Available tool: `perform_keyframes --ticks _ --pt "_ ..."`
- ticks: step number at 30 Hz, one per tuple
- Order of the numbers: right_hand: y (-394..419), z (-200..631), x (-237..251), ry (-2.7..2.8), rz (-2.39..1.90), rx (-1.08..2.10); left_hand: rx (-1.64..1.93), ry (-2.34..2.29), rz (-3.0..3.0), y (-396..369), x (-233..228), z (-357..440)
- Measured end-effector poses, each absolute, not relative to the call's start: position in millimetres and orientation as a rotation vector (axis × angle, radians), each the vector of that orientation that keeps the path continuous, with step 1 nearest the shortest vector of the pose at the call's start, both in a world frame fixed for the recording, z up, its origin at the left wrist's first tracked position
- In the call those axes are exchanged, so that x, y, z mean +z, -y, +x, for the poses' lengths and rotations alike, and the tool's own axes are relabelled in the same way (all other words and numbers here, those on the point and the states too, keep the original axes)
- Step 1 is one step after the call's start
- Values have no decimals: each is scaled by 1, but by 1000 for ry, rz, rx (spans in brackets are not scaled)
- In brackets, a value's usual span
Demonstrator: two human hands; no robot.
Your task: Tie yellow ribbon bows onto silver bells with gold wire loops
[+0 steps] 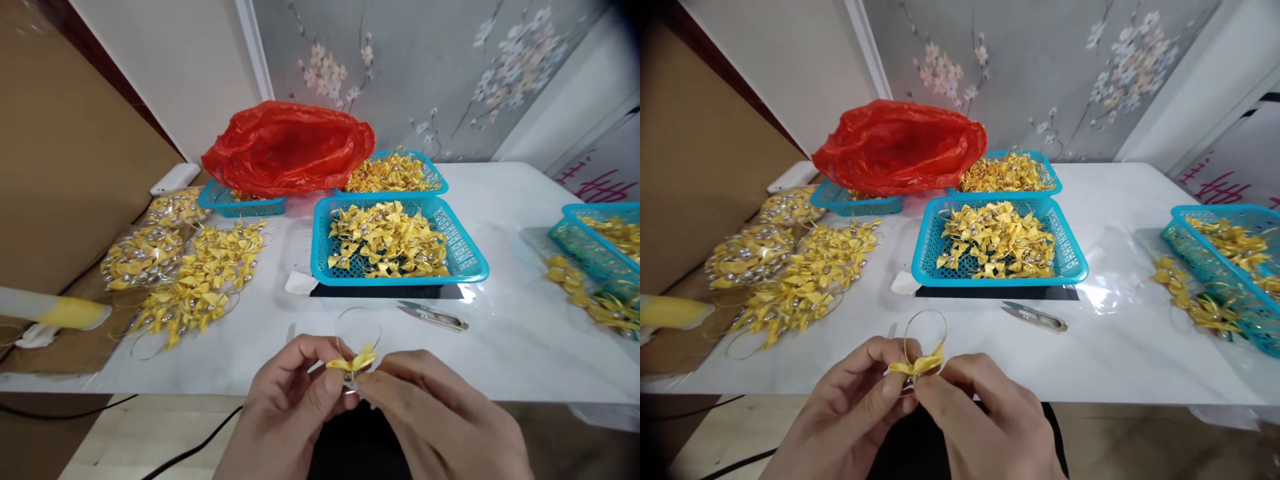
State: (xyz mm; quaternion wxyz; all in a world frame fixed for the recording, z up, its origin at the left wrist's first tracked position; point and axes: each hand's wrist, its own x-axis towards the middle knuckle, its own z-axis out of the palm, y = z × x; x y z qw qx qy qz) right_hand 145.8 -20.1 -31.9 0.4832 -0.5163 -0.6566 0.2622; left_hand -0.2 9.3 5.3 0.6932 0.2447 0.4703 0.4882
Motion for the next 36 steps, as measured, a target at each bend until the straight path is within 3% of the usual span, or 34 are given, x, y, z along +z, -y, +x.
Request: perform_keyframes --ticks 14,36 --pt "17 145 -15 1744 -1269 83 1016 -1117 352 -11 9 -1" --pt "15 146 -11 1798 -1233 -70 1115 -1223 928 0 -7 -9"
